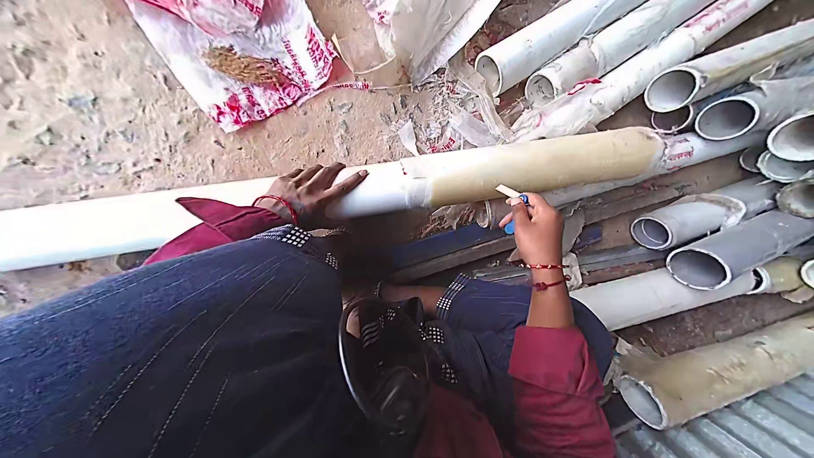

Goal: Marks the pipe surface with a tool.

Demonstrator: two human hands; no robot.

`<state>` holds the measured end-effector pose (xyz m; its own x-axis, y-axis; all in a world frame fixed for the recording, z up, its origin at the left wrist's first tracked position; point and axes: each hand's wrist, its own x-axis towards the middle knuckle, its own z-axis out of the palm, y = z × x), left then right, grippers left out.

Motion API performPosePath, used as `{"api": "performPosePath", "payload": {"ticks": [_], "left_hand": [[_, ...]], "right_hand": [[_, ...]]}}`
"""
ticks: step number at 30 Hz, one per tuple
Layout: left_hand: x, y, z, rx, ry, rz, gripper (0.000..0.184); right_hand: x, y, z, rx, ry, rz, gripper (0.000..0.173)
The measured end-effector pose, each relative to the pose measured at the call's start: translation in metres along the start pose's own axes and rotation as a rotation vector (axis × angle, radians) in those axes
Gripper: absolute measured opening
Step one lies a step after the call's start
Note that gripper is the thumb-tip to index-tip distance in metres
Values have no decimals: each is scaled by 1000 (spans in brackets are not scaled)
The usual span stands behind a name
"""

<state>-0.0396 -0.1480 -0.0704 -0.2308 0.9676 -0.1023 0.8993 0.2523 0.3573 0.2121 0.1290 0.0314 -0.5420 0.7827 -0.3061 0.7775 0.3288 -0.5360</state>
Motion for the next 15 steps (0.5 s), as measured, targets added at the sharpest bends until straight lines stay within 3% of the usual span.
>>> {"api": "performPosePath", "payload": {"ticks": [3,7,11,13,15], "left_hand": [[-42,-29,10,108,151,67,75],[-83,-45,1,40,144,93,45],[-73,-48,-15,-32,197,89,51],[-58,-44,-30,-32,47,62,48],[-36,-29,-58,-48,-332,-152,46]], "right_hand": [[9,4,0,49,108,-43,26],[22,11,2,151,242,-44,27],[42,22,-32,444,479,67,23],[49,25,-62,642,558,183,22],[52,32,-85,703,591,253,23]]}}
